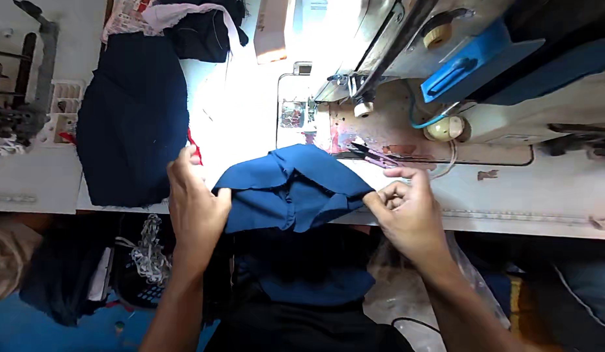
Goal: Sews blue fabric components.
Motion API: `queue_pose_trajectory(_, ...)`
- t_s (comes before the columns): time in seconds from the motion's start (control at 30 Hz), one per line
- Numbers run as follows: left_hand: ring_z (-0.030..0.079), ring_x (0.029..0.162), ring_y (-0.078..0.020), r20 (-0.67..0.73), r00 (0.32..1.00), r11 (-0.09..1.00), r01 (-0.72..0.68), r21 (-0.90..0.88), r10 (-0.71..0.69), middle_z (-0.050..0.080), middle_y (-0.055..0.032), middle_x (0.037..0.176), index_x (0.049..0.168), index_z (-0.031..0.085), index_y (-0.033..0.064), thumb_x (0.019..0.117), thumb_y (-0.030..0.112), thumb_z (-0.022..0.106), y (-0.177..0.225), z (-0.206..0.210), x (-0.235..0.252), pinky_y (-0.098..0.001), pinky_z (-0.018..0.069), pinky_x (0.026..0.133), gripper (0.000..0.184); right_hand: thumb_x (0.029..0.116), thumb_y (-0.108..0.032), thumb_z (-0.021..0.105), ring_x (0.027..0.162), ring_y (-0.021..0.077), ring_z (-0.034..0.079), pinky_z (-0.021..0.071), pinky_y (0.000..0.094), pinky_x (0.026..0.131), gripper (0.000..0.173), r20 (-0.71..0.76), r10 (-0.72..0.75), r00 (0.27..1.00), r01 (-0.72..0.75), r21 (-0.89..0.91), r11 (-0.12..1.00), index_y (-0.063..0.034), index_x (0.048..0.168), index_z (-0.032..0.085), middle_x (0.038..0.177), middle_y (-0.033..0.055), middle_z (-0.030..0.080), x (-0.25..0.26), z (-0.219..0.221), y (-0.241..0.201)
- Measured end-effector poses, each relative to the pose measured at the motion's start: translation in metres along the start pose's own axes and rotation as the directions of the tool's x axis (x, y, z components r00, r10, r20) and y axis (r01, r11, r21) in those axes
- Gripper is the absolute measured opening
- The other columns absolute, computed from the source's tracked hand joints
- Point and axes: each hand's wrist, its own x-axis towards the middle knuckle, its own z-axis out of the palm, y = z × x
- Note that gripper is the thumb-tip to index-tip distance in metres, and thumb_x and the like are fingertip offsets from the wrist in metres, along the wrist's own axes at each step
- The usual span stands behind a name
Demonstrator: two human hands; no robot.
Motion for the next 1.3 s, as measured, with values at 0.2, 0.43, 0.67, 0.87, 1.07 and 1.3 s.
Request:
queue_pose_trajectory(0.2,0.065,0.11,-0.0359,0.108,0.916,0.913,-0.395,0.096,0.385,0.07,-0.0165,0.116,0.123,0.072,0.0103,0.0882,0.029,0.067,0.023,0.032,0.019,-0.0539,0.0498,0.094,0.04,0.0827,-0.043,0.077,0.103,0.0392,0.066,0.0548,0.0591,0.075,0.076,0.065,-0.304,0.95,0.306,-0.371,0.877,-0.0063,0.144,0.051,0.12,0.0204,0.065,0.008,0.024,-0.039)
queue_pose_trajectory(0.43,0.069,0.086,-0.0271,-0.006,0.99,0.989,0.138,-0.05,-0.138,0.07,-0.0172,0.094,0.114,0.067,0.001,0.1053,0.044,0.052,-0.003,-0.01,0.043,-0.052,0.0549,0.078,0.046,0.1074,-0.042,0.051,0.066,0.0097,0.059,0.0509,0.0359,0.061,0.038,0.081,-0.068,0.994,0.069,-0.017,0.997,-0.0101,0.099,0.07,0.076,0.0014,0.061,0.034,0.014,-0.014)
queue_pose_trajectory(0.67,0.059,0.124,-0.0346,-0.034,0.974,0.973,-0.221,0.064,0.223,0.06,-0.022,0.132,0.136,0.057,0.0003,0.1038,0.025,0.056,0.014,0.004,0.015,-0.0469,0.05,0.103,0.041,0.0966,-0.028,0.07,0.077,0.0182,0.061,0.0532,0.0334,0.065,0.042,-0.088,-0.305,0.948,0.28,-0.22,0.934,-0.0003,0.125,0.057,0.099,0.014,0.064,0.005,0.016,-0.028)
queue_pose_trajectory(0.87,0.06,0.1,-0.0251,0.191,0.91,0.929,-0.371,-0.019,0.367,0.067,-0.0037,0.1,0.108,0.076,0.0174,0.1021,0.04,0.057,0.028,0.052,-0.002,-0.0453,0.0468,0.084,0.03,0.1002,-0.038,0.065,0.06,0.0065,0.062,0.0532,0.0291,0.055,0.026,0.247,-0.198,0.948,0.204,0.003,0.979,-0.0131,0.106,0.069,0.074,-0.0036,0.068,0.033,0.072,-0.068)
queue_pose_trajectory(1.07,0.06,0.119,-0.0173,0.038,0.932,0.876,-0.325,-0.356,0.361,0.067,-0.0051,0.121,0.115,0.076,0.0112,0.0963,0.021,0.065,0.027,0.033,-0.003,-0.0346,0.0508,0.101,0.024,0.1028,-0.022,0.061,0.064,0.0074,0.065,0.0563,0.0265,0.056,0.013,0.357,-0.22,0.908,0.093,0.34,0.936,-0.0111,0.102,0.068,0.079,-0.0006,0.069,0.043,0.086,-0.07)
queue_pose_trajectory(1.3,0.066,0.101,-0.0058,0.179,0.611,0.552,-0.503,-0.665,0.771,0.073,0.0014,0.102,0.1,0.077,0.0106,0.0971,0.047,0.063,0.038,-0.015,0.064,-0.031,0.0541,0.089,0.039,0.0982,-0.012,0.063,0.075,0.0043,0.067,0.0604,0.0197,0.065,0.01,0.45,-0.557,0.698,0.156,0.663,0.732,-0.0056,0.101,0.071,0.087,-0.0026,0.07,0.034,0.022,-0.083)
